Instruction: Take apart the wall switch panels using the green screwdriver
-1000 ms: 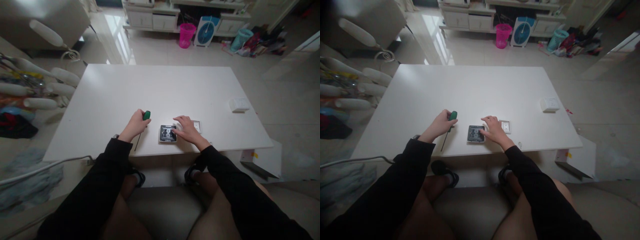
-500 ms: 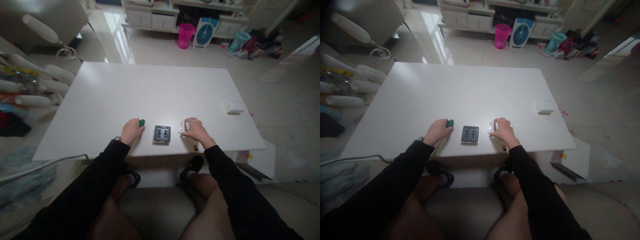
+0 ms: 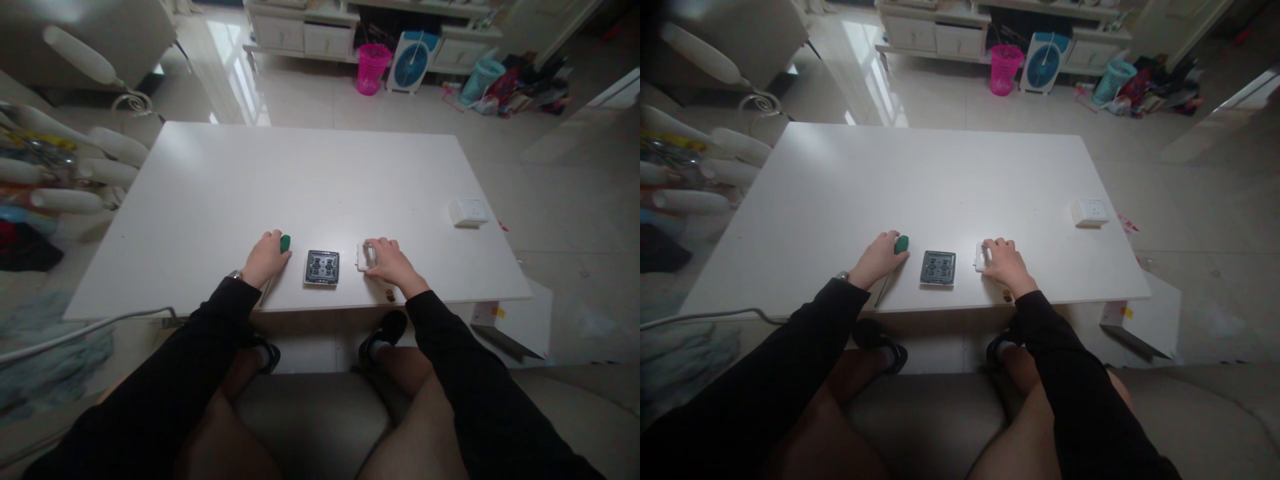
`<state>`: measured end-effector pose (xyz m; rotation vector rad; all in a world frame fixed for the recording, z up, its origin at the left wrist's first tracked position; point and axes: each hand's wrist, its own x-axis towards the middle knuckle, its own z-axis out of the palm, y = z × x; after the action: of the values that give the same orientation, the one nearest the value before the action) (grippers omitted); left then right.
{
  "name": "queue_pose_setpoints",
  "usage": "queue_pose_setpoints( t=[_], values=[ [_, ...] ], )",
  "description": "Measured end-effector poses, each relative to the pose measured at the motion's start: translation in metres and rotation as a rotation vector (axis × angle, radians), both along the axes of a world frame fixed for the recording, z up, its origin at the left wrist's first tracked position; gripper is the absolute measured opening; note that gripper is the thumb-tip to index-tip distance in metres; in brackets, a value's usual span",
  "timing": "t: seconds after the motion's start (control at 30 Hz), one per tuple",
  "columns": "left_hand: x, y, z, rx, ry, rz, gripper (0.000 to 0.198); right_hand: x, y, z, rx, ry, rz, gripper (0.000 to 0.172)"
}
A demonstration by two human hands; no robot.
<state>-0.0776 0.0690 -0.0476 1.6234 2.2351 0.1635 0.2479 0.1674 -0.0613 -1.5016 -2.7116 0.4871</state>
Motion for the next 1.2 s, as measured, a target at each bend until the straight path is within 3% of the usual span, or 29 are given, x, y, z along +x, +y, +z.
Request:
queue_pose_setpoints(
  t=[0.1,0.23,0.43,0.6,0.7,0.93,1.07,1.2],
  values=[
    [0.002,-0.001,0.004,-0.034,0.014,-0.040,0.042,-0.006,-0.002,0.005,0.022,0.000,0.006,0.067],
    [0.005,-0.005,0.009,-0.065,-0.009,-0.066,0.051,-0.010,0.002,0.018,0.047,0.014,-0.011,0.076],
    [0.009,-0.005,0.012,0.069,-0.001,-0.094,0.058,0.024,0.025,0.028,0.054,-0.131,-0.174,0.075],
    [0.026,-0.008,0.016,0.162,-0.335,-0.387,0.072,0.050,0.034,0.014,-0.020,-0.338,-0.193,0.070],
    [0.038,-0.013,0.016,0.126,-0.356,-0.478,0.086,0.050,0.033,0.009,-0.042,-0.369,-0.177,0.068],
    [0.045,-0.015,0.013,0.125,-0.318,-0.435,0.056,0.040,0.030,0.016,-0.106,-0.373,-0.136,0.076],
    [0.044,-0.012,0.012,0.155,-0.326,-0.433,0.053,0.034,0.028,0.013,-0.105,-0.294,-0.120,0.078],
    [0.044,-0.013,0.012,0.139,-0.299,-0.435,0.049,0.022,0.027,0.009,-0.095,-0.139,-0.016,0.079]
  ],
)
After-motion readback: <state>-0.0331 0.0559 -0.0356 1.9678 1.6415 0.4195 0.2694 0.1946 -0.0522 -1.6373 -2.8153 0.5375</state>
